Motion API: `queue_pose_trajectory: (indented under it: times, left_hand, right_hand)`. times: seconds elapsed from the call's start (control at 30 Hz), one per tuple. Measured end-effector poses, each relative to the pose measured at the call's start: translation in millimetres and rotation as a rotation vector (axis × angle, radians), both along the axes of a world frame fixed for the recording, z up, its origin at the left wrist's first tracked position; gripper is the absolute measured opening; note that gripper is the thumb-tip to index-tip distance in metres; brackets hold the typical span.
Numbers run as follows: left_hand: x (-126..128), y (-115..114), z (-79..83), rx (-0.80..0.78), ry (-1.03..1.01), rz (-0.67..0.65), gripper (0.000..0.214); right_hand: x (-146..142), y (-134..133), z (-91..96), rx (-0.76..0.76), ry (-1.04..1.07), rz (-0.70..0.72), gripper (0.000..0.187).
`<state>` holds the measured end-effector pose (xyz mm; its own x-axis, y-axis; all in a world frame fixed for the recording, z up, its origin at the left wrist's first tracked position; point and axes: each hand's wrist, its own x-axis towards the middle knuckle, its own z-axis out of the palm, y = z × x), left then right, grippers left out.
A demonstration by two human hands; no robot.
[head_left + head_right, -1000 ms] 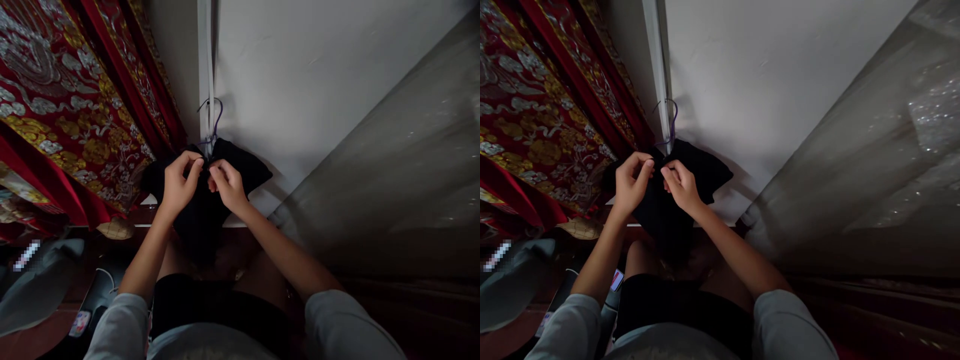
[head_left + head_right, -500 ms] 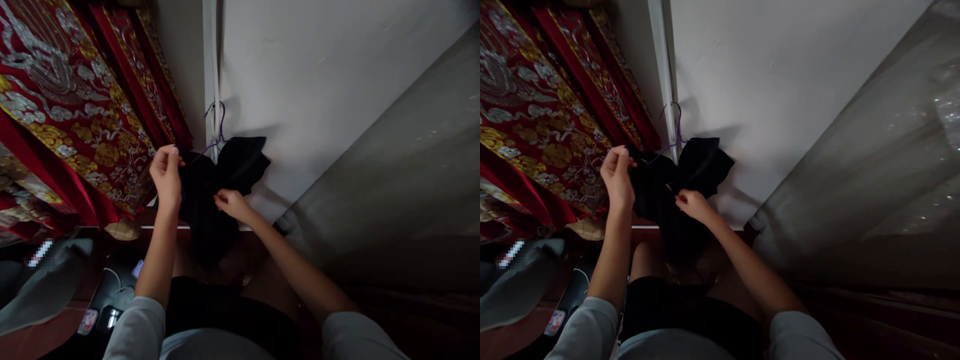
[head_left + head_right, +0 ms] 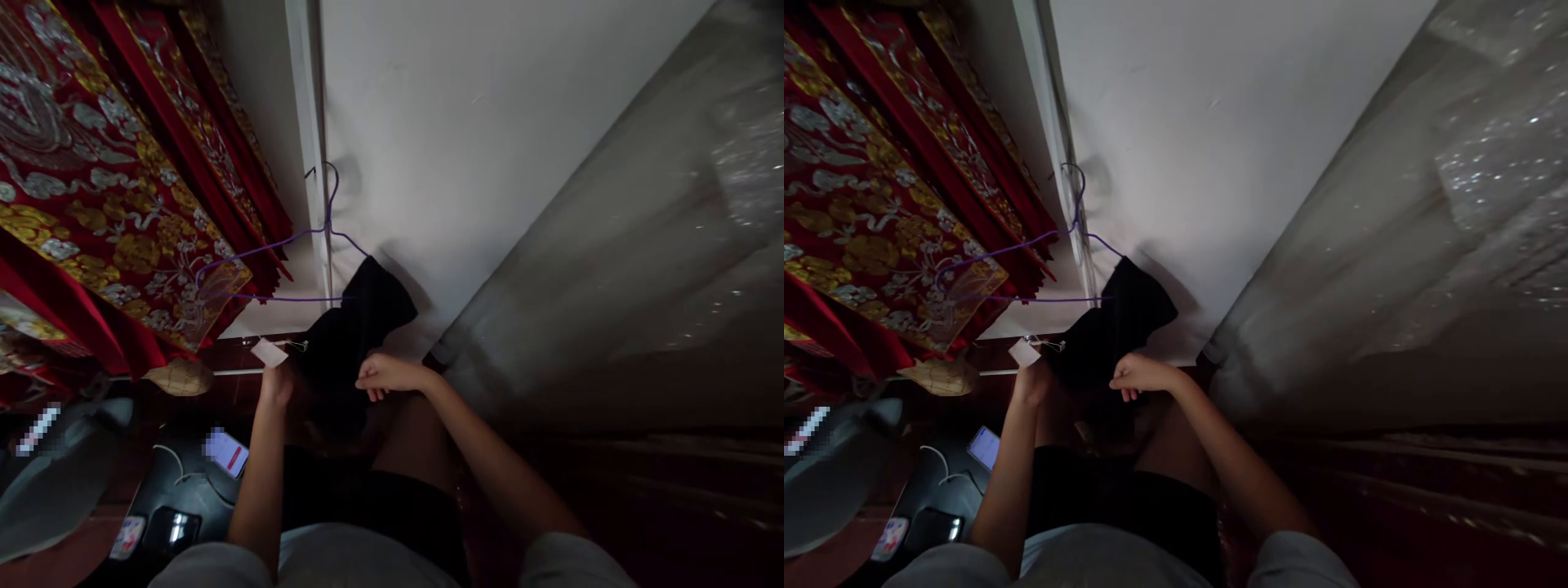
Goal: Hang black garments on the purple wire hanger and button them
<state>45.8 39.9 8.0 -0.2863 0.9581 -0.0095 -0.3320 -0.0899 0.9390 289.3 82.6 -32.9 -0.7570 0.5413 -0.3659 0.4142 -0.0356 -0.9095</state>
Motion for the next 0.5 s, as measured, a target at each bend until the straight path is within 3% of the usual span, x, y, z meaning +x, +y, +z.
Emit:
queue_pose_trajectory:
  times: [0.1,0.23,0.37,0.5]
  left_hand:
    - [15.9,-0.9,-2.1,-0.016,0.069,-0.078,0.034]
    - [39.2,-15.0,14.9,0.095,0.347,-0.242,0.024]
    - [43.6,-27.8,29.8,0.196,0.555,-0.246,0.025]
    - [25.4,-29.0,28.5,0.205,0.766,-0.19,0.027]
  right_hand:
    - [2.0,-4.5,3.2,0.125,0.14,-0.147,0.054]
    - [-17.9,-18.7,18.6,0.358,0.331,-0.22,0.08]
    - [-46.1,-34.0,19.1,0.369,0.459,-0.29,0.054]
    - [-55.4,-40.9,14.2,0.364,0.416,-0.352,0.037]
